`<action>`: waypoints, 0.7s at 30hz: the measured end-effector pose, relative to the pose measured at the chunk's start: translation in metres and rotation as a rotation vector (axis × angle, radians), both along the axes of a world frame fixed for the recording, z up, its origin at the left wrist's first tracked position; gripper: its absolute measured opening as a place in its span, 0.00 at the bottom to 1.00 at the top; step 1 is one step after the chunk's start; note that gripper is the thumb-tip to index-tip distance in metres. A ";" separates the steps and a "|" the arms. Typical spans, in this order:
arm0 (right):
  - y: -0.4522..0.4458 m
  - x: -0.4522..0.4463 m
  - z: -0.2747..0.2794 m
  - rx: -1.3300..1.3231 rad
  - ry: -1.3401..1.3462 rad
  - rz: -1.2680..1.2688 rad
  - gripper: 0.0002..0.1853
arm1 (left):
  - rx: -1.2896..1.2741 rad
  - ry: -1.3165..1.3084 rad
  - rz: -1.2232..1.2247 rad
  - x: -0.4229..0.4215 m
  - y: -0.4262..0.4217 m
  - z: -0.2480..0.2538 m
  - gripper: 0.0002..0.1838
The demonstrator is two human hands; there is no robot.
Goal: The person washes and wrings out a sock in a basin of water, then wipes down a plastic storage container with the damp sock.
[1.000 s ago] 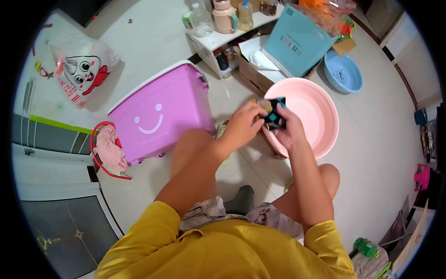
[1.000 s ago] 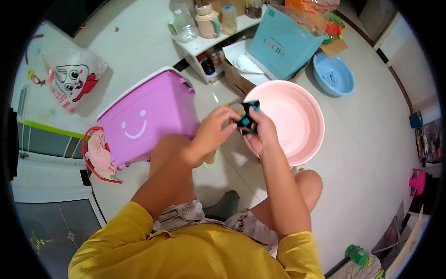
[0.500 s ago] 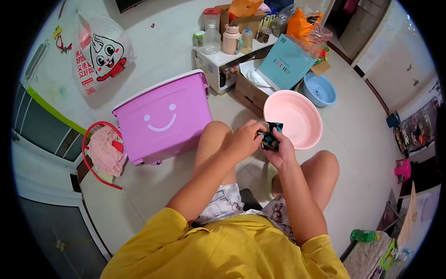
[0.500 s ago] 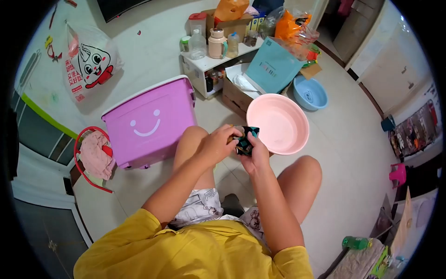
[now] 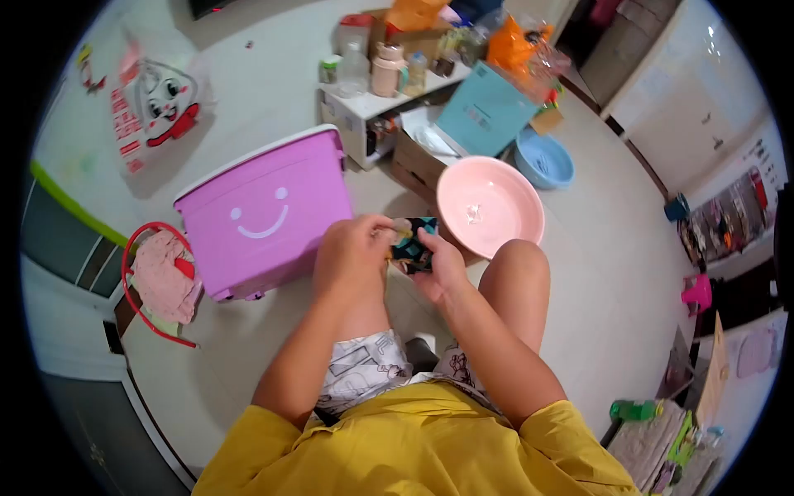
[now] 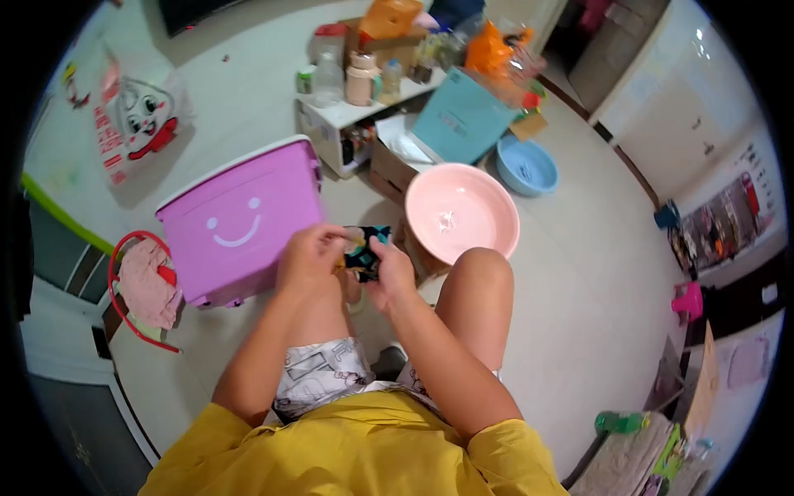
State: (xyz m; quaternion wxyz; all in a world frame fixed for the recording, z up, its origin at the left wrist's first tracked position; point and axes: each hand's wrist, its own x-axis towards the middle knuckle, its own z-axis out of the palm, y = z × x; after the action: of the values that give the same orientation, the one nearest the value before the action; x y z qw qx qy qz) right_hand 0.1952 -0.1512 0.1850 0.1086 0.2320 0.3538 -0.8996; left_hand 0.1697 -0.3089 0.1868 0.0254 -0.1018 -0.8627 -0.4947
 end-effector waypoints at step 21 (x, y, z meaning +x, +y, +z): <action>0.178 -0.005 -0.156 0.017 -0.289 -0.111 0.19 | 0.888 -1.168 0.335 -0.092 0.218 -0.267 0.15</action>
State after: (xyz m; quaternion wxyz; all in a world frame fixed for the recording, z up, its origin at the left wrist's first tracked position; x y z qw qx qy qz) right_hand 0.1901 0.0267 0.0292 0.1065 0.3791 0.3287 -0.8584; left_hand 0.0781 -0.0905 -0.0798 -0.3227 0.3295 -0.4592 -0.7592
